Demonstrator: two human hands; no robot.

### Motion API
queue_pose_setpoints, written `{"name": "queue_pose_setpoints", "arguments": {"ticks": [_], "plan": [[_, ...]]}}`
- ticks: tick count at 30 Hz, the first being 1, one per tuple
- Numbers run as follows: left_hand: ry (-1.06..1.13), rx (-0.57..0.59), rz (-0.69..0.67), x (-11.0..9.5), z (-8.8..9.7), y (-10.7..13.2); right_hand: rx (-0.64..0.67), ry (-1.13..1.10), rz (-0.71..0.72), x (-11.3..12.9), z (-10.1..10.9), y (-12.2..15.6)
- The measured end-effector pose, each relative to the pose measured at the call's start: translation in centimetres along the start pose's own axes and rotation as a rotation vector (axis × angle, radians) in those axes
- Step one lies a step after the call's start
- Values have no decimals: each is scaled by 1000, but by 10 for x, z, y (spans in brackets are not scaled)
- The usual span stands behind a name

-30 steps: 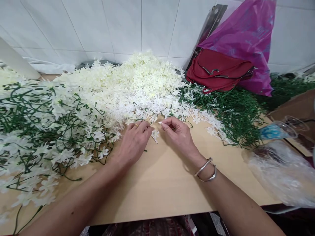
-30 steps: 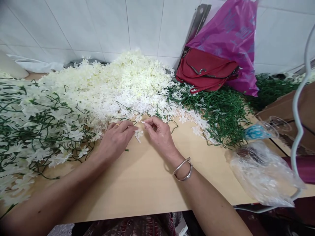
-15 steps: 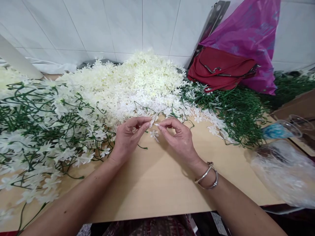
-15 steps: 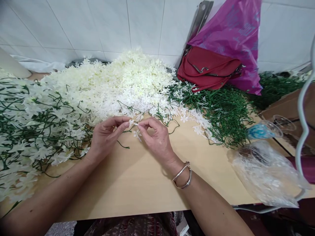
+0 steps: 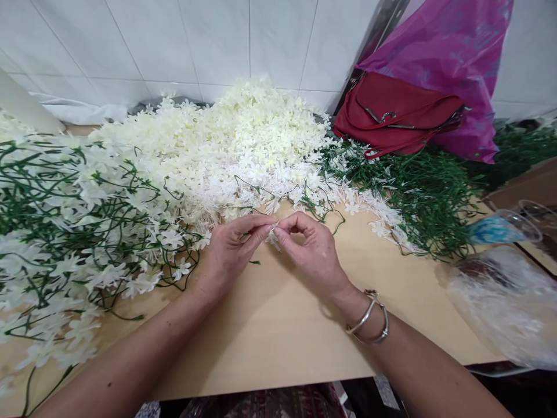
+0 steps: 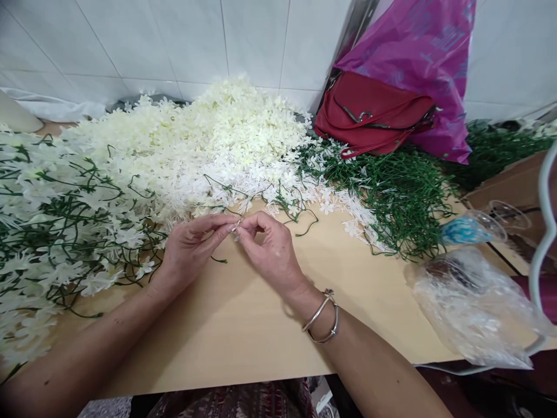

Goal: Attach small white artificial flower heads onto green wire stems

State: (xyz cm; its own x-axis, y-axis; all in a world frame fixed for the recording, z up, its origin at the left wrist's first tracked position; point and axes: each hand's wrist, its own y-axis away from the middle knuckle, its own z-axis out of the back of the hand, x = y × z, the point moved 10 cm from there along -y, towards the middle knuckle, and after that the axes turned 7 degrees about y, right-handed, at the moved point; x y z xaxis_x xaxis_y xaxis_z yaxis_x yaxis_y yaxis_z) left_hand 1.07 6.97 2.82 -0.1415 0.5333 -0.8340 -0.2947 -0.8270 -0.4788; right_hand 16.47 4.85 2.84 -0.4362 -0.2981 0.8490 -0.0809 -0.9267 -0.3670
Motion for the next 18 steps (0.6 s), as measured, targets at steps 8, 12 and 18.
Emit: {"name": "queue_pose_setpoints", "arguments": {"ticks": [8, 12, 18], "plan": [[-148, 45, -100, -20, -7, 4, -48, -121, -40, -9, 5, -3], [-54, 51, -33, -19, -6, 5, -10, -184, -2, -9, 7, -8], [-46, -79, -61, -21, 11, 1, 58, -283, 18, -10, 4, -11]]}}
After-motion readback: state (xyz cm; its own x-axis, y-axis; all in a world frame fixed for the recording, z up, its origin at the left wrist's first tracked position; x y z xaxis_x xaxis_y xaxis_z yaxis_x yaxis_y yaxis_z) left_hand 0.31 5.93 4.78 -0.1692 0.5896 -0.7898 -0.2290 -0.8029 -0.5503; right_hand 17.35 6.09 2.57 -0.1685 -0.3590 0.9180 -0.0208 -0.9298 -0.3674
